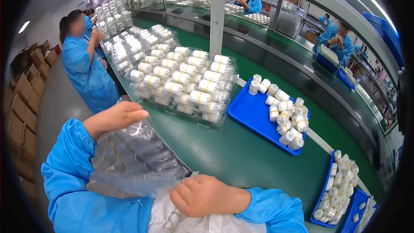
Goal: The person inserts a white cylindrical component into a small circular base using a clear plastic tool. They repeat this action for multiple units, picking them from a blue tray and placing the finished assemblies into a clear plastic packaging tray.
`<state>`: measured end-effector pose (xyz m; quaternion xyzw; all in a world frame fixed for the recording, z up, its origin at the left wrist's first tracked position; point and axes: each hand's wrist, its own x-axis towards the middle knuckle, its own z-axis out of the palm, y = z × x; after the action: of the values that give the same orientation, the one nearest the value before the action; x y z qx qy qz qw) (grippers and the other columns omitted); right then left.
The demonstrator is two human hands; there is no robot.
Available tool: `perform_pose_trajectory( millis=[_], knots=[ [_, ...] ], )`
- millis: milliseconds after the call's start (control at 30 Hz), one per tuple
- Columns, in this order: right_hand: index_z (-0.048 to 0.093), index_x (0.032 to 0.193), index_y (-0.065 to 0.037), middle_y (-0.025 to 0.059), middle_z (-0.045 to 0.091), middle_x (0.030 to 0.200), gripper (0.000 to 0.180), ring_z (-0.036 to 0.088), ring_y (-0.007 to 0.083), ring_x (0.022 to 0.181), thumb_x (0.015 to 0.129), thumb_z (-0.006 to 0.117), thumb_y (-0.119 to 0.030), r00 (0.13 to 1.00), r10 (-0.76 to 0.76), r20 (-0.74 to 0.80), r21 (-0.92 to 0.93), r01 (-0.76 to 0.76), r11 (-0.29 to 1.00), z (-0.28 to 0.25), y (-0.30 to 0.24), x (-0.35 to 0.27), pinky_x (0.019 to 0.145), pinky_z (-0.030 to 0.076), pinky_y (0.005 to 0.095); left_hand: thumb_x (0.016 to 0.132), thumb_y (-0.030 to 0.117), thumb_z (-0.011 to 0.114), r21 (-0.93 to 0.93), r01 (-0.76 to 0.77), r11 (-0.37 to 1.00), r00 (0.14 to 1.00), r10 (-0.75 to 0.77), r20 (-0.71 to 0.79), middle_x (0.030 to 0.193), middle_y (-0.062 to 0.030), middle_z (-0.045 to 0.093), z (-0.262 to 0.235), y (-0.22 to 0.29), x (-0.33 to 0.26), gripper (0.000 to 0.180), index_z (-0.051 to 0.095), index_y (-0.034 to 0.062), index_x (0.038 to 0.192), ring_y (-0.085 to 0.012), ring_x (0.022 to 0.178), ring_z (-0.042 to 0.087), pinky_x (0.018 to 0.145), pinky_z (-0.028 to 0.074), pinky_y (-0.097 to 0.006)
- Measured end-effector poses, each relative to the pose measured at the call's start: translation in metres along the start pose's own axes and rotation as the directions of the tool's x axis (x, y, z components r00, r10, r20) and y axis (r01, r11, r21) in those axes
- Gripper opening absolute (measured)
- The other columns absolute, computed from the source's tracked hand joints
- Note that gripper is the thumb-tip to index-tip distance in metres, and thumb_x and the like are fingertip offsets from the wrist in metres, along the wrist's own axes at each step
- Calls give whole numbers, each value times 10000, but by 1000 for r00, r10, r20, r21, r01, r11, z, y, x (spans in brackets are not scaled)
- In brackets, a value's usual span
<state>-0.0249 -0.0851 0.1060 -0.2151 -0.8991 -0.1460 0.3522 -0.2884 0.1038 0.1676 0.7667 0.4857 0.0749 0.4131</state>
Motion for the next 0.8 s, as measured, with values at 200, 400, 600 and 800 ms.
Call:
perform_pose_trajectory(
  millis=[200, 400, 600, 800],
  knots=[
    [483, 685, -125, -12, 388, 623, 195, 490, 118, 547, 708, 674, -151, 996, -64, 57, 116, 57, 992, 9, 1, 15, 468, 377, 263, 1017, 529, 606, -132, 405, 905, 818, -423, -390, 643, 7, 478, -72, -181, -41, 524, 571, 99, 721, -126, 582, 456, 528, 395, -320],
    [437, 660, -139, -13, 370, 615, 220, 454, 124, 534, 670, 656, -156, 996, -2, 84, 116, -8, 993, 7, 8, 9, 450, 331, 271, 1010, 522, 560, 250, 651, 717, 216, 141, -966, 957, -299, 687, -174, -308, -117, 562, 673, -17, 902, -492, 910, 640, 793, 471, -564],
    [419, 669, -138, -18, 339, 616, 271, 419, 115, 527, 694, 684, -82, 991, -1, 133, 144, -19, 989, 17, 10, 13, 441, 310, 263, 1014, 278, 575, 610, 337, 717, 368, 495, -787, 894, -169, 615, -72, -290, -55, 218, 656, 86, 952, -402, 870, 611, 767, 496, -501],
    [463, 671, -134, -19, 344, 611, 245, 432, 117, 527, 720, 700, -90, 974, -1, 225, 124, -27, 992, 22, 14, 15, 440, 317, 268, 785, 19, 610, 695, 35, 718, 838, 358, -412, 984, -191, 629, 83, -347, 71, 189, 638, 36, 971, -400, 989, 601, 866, 496, -493]
  ],
)
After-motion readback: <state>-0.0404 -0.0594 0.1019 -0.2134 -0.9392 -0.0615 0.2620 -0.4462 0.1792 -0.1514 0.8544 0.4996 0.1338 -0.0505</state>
